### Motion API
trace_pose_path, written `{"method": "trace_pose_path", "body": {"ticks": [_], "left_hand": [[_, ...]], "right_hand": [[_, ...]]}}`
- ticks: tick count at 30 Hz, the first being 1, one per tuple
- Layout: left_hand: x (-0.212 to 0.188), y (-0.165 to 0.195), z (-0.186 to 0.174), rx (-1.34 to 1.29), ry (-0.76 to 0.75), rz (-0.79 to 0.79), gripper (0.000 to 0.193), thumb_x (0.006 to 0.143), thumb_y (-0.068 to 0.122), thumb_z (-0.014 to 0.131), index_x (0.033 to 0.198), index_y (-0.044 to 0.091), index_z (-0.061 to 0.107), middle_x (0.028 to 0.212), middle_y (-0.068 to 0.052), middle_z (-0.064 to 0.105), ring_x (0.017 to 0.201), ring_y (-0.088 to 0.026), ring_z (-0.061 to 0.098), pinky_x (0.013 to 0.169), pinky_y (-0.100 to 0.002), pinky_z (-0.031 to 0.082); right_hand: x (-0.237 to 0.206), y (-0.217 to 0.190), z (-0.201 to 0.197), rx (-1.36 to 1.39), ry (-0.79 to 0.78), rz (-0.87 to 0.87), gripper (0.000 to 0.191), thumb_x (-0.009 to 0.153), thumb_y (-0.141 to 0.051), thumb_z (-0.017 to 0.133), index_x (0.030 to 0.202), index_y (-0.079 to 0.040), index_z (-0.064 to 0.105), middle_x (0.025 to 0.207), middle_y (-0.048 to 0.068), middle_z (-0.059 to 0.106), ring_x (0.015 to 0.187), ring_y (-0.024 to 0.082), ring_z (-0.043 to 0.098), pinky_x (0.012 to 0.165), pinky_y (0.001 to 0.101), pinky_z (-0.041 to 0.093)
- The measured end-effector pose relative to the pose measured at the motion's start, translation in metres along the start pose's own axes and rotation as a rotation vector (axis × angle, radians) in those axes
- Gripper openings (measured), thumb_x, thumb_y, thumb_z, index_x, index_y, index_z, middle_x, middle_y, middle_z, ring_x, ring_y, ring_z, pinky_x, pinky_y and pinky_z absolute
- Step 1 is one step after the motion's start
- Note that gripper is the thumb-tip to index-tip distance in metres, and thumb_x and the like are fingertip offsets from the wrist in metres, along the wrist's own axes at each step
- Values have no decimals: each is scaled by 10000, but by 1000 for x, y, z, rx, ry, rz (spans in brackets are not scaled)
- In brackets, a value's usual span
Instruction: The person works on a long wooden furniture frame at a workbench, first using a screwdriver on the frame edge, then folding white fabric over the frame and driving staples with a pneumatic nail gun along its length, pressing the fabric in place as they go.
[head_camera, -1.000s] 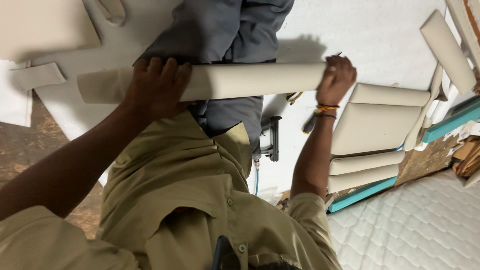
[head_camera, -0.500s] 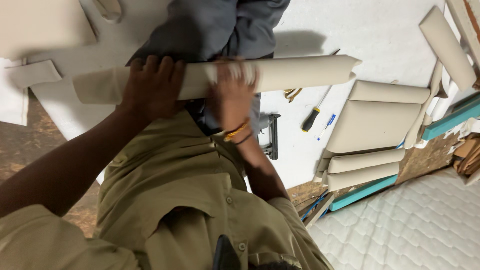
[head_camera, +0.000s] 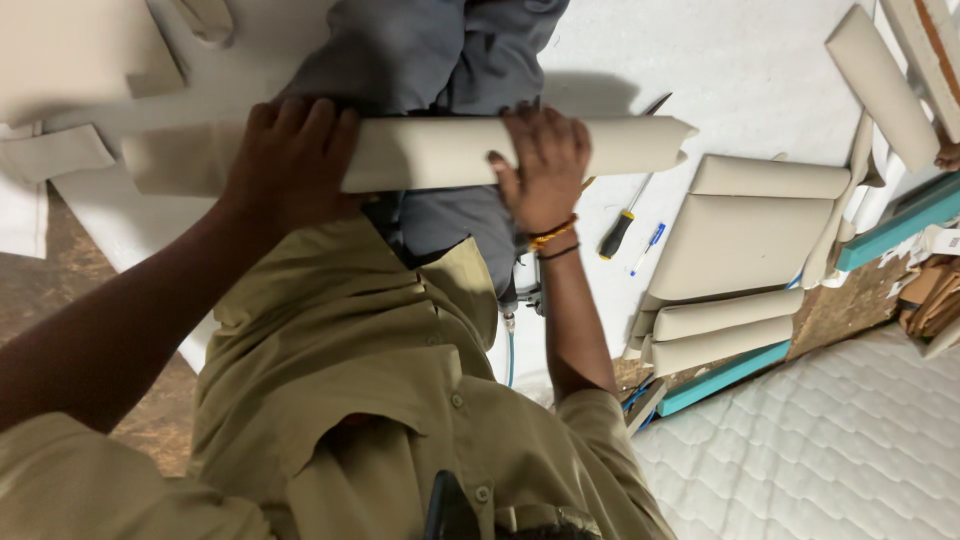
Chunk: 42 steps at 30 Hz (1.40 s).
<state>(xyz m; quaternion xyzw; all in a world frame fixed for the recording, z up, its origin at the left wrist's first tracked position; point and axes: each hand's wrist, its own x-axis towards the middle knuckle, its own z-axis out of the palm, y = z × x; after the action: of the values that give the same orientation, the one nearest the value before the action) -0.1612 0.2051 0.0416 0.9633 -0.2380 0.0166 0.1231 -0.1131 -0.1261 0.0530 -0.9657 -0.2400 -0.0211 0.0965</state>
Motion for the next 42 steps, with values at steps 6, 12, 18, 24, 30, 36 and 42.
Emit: {"method": "trace_pose_path", "body": {"ticks": [6, 12, 18, 24, 30, 36, 42], "left_hand": [[6, -3, -8, 1, -18, 17, 990, 664, 743, 809, 1339, 39, 640, 1161, -145, 609, 1034, -316, 585, 810, -467, 443], [11, -10, -13, 72, 170, 92, 876, 707, 651, 850, 1338, 71, 665, 1228, -103, 597, 1151, -269, 573, 945, -450, 425], [10, 0, -16, 53, 304, 41, 716, 821, 600, 857, 1243, 63, 640, 1176, -105, 553, 1106, -271, 525, 954, -481, 392], [2, 10, -16, 90, 210, -11, 779, 785, 669, 867, 1261, 85, 668, 1159, -110, 524, 1093, -275, 505, 942, -494, 392], [9, 4, -12, 84, 89, -26, 833, 727, 706, 848, 1256, 91, 659, 1149, -120, 562, 1127, -293, 533, 945, -486, 400], [23, -10, -6, 38, 38, -22, 942, 655, 788, 810, 1265, 87, 658, 1161, -118, 599, 1129, -300, 564, 912, -501, 407], [28, -9, -1, -4, -123, -94, 961, 615, 840, 781, 1236, 116, 667, 1179, -125, 621, 1097, -328, 616, 820, -534, 440]], "right_hand": [[-10, 45, -21, -19, -81, 38, 508, 1092, -537, 549, 1384, -136, 662, 1391, 80, 629, 1369, 302, 532, 1182, 566, 306], [-5, 35, -38, -1, -121, -142, 907, 851, -789, 681, 1420, -82, 656, 1244, 116, 618, 1179, 306, 553, 1056, 528, 353], [-1, 17, -42, 94, -70, -146, 915, 756, -739, 808, 1342, -52, 657, 1167, 96, 624, 1065, 278, 589, 989, 460, 399], [-7, 9, -43, 71, -54, -135, 853, 791, -698, 788, 1339, -55, 676, 1123, 77, 646, 1041, 273, 599, 988, 455, 400], [3, 9, -31, 122, -154, -45, 785, 849, -699, 748, 1333, -83, 686, 1095, 76, 668, 1031, 286, 633, 954, 470, 402], [13, 31, -19, 268, -196, -122, 697, 855, -604, 770, 1258, -40, 699, 1209, 148, 682, 1116, 335, 641, 922, 470, 439], [-1, 53, -16, 180, 34, 79, 300, 1096, -304, 631, 1187, -37, 733, 1261, 126, 714, 1226, 319, 643, 1090, 468, 468]]}}
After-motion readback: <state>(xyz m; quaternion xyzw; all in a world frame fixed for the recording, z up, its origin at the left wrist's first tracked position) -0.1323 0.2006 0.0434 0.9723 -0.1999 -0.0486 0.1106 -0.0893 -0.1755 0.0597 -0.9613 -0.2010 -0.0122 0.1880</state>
